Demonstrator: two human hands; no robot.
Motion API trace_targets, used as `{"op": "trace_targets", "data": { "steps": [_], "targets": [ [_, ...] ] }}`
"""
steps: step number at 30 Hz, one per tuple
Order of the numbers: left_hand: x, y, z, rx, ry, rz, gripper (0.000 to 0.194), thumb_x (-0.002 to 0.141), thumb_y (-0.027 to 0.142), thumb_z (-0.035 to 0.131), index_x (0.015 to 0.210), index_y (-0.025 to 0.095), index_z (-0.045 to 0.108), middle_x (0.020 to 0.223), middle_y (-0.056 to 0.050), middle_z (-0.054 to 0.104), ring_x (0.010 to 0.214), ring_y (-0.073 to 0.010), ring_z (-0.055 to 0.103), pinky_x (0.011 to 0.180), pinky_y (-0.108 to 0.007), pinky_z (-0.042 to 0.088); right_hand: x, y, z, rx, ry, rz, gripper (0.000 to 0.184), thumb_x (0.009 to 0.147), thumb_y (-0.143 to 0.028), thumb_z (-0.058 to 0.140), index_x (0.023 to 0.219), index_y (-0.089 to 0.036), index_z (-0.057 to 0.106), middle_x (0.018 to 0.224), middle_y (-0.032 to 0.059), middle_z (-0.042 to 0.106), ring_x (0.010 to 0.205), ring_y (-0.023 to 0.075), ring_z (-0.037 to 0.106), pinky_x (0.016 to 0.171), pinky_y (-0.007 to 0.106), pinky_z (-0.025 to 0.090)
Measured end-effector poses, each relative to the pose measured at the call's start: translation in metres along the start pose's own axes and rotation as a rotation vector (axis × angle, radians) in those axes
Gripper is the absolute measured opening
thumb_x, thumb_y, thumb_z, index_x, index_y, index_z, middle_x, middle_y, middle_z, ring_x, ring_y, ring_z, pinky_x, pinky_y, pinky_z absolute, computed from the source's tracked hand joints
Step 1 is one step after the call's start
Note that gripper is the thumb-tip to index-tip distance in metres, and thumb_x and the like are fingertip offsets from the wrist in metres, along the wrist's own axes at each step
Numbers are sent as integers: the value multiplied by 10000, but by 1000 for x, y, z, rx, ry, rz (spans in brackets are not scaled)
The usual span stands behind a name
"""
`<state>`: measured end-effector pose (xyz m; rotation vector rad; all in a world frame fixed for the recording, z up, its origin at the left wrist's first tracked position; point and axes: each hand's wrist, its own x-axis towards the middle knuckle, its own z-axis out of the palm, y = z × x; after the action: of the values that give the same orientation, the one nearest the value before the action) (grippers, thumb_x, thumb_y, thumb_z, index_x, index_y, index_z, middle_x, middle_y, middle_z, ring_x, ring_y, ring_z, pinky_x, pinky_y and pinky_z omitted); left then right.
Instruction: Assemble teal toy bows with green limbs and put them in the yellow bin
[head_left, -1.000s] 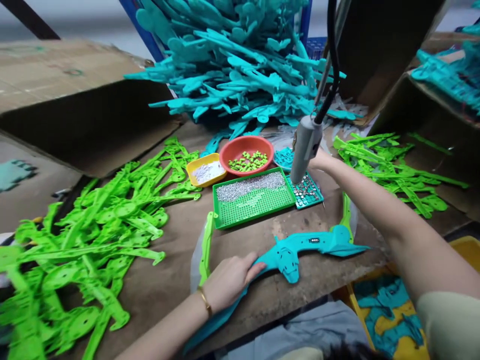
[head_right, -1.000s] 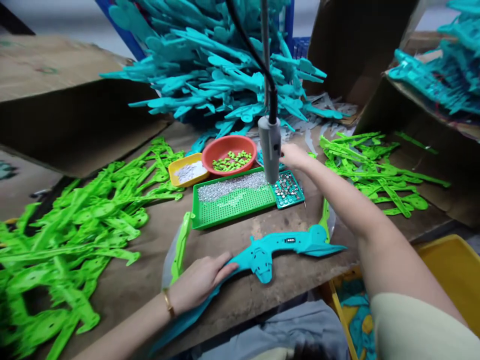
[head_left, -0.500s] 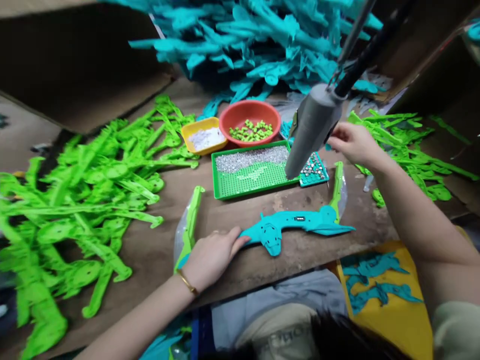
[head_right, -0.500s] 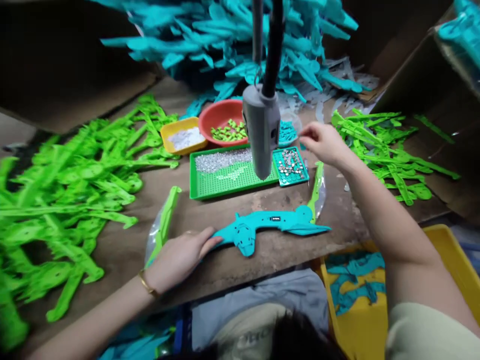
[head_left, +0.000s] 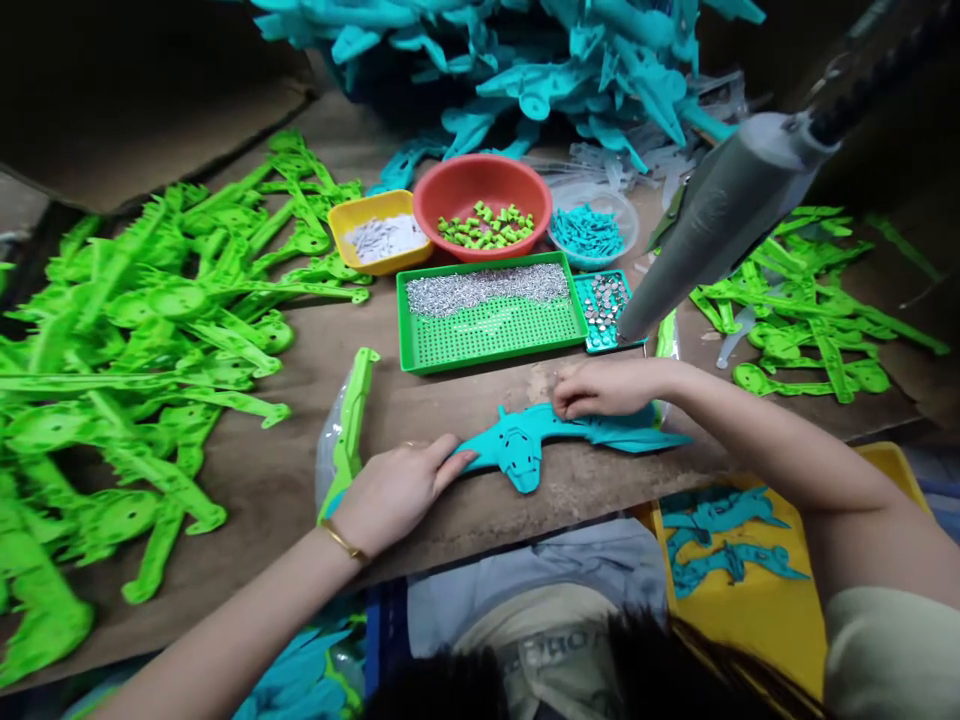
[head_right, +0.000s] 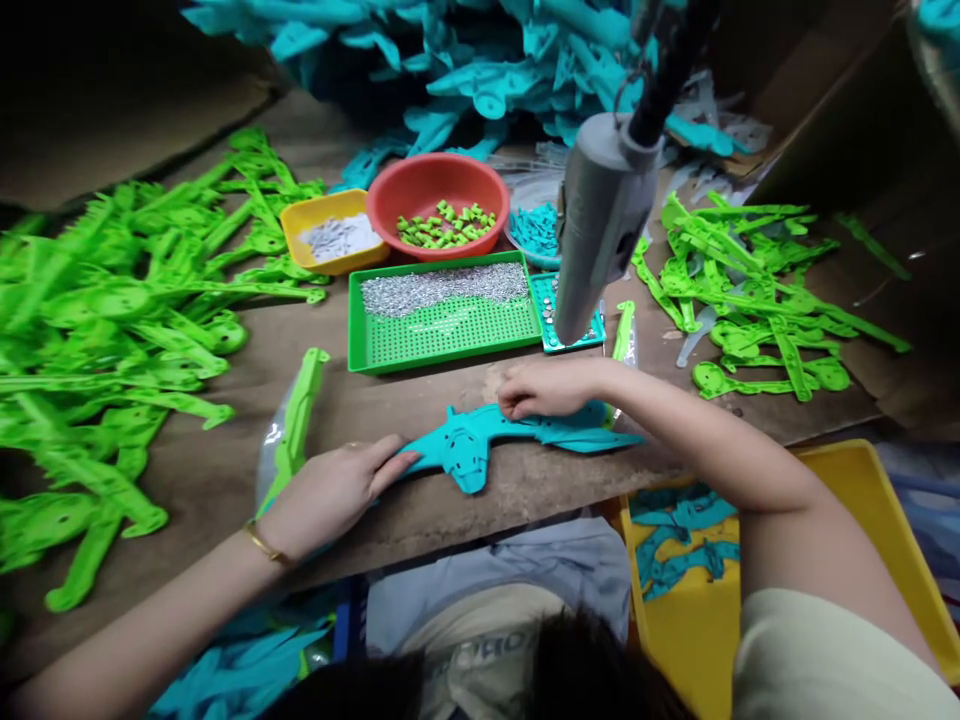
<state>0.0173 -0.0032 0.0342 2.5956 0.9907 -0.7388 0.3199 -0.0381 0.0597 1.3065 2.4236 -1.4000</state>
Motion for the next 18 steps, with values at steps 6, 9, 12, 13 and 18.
{"op": "trace_targets", "data": {
  "steps": [6, 9, 12, 13, 18],
  "targets": [
    [0, -1, 3, -2, 3, -7, 459, 1011, 529, 196, 1005, 230, 544, 886, -72, 706, 895, -260, 688, 731, -317, 464, 0, -2, -2, -66, -93, -20, 186, 930, -262, 497, 930, -185, 667, 960, 50, 553, 859, 147, 521, 787, 283, 418],
    [-1, 0, 1, -4, -7, 1, 485, 1011, 535, 175, 1006, 223, 546, 894, -82, 703, 905, -266, 688, 730, -324, 471, -8, -2, 9, 21, 43, 38, 168, 908, -259, 541, 998, -168, 649, 1048, 75, 569, 947, 164, 539, 861, 301, 432],
    [-2, 0, 2, -10, 6, 7, 492, 1011, 534, 182, 1003, 216, 556, 904, -93, 704, 918, -273, 685, 743, -334, 476, -13, -2, 22, 213, 199, 215, 407, 866, -296, 612, 1238, -148, 539, 1176, 109, 613, 1033, 189, 577, 896, 314, 451],
    [-2, 0, 2, -10, 13, 6, 488, 1010, 535, 191, 1007, 217, 560, 903, -92, 703, 919, -271, 683, 747, -333, 476, -13, -2, 24, 242, 212, 274, 474, 857, -312, 621, 1287, -146, 511, 1204, 118, 628, 1045, 200, 588, 895, 322, 454],
    [-4, 0, 8, 29, 54, -3, 512, 1006, 548, 208, 1008, 207, 590, 895, -98, 694, 889, -258, 681, 723, -314, 471, -6, -4, 24, 244, 125, 393, 284, 819, -297, 626, 1061, -159, 683, 1018, 72, 724, 856, 183, 626, 713, 285, 438]
  ]
}}
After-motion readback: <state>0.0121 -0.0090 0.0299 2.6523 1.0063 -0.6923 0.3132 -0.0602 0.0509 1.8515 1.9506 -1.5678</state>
